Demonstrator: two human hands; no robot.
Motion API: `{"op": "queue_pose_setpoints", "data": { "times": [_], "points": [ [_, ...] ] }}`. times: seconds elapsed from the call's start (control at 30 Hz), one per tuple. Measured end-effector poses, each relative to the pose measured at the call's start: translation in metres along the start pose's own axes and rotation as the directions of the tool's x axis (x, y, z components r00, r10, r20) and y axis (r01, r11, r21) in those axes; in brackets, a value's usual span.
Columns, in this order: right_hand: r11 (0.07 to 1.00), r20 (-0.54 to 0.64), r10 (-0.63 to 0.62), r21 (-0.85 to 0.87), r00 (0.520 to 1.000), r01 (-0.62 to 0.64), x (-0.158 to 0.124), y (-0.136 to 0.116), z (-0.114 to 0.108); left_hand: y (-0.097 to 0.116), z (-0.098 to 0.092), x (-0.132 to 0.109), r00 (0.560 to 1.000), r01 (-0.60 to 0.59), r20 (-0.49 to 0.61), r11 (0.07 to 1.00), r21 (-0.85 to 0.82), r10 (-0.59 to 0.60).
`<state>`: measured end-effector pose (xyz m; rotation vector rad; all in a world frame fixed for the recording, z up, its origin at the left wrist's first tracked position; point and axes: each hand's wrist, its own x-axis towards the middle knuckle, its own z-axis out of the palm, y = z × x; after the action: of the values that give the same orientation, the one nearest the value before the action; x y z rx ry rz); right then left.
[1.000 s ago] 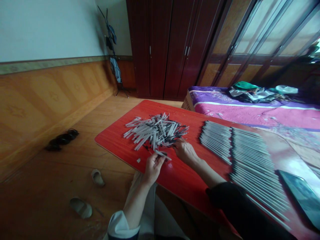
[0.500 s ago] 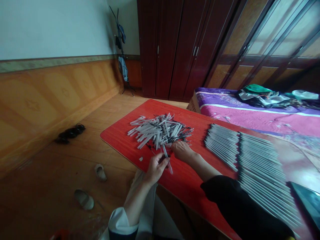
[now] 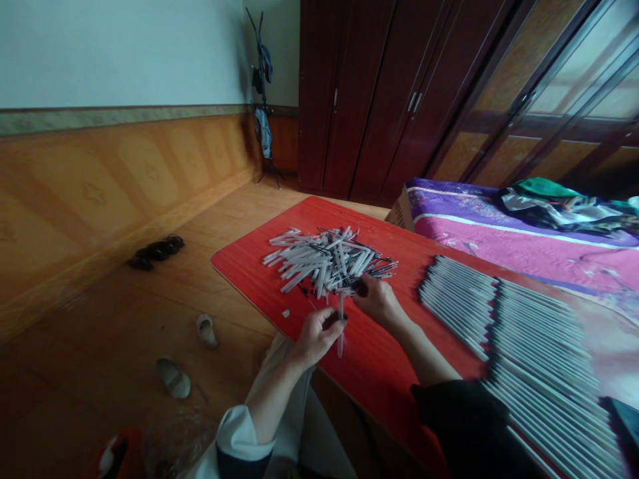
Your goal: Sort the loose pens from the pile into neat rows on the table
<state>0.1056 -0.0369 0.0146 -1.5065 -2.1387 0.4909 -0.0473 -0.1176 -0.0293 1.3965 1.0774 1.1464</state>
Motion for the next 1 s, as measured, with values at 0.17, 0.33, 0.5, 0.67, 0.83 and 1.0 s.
{"op": "queue_pose_setpoints", "data": {
  "times": [0.17, 0.33, 0.5, 0.67, 0.83, 1.0],
  "points": [
    [0.483, -0.026, 0.278, 0.868, 0.96, -0.116, 0.001, -0.008, -0.019, 0.001, 0.001, -0.001, 0.998, 0.017, 0.06, 1.0, -0.008, -0.017],
    [0.299, 0.034, 0.311, 0.945, 0.95, -0.131, 0.002, -0.017, -0.02, 0.001, 0.001, -0.001, 0.996, 0.024, 0.081, 0.999, -0.029, -0.021],
    [0.31, 0.03, 0.305, 0.942, 0.952, -0.129, 0.003, -0.019, -0.019, 0.003, 0.001, -0.002, 0.997, 0.011, 0.08, 1.0, -0.019, -0.01],
    [0.293, -0.003, 0.367, 0.95, 0.93, -0.112, 0.005, -0.017, -0.022, 0.005, 0.001, -0.002, 0.997, 0.014, 0.077, 1.0, -0.021, -0.012],
    [0.345, 0.037, 0.318, 0.926, 0.947, -0.152, 0.002, -0.012, -0.015, 0.005, 0.002, -0.003, 0.997, 0.013, 0.076, 1.0, -0.001, -0.013],
    [0.446, -0.065, 0.25, 0.893, 0.966, -0.055, -0.002, -0.011, -0.013, 0.007, 0.002, -0.002, 0.995, 0.001, 0.098, 0.999, 0.033, -0.004]
  ]
}}
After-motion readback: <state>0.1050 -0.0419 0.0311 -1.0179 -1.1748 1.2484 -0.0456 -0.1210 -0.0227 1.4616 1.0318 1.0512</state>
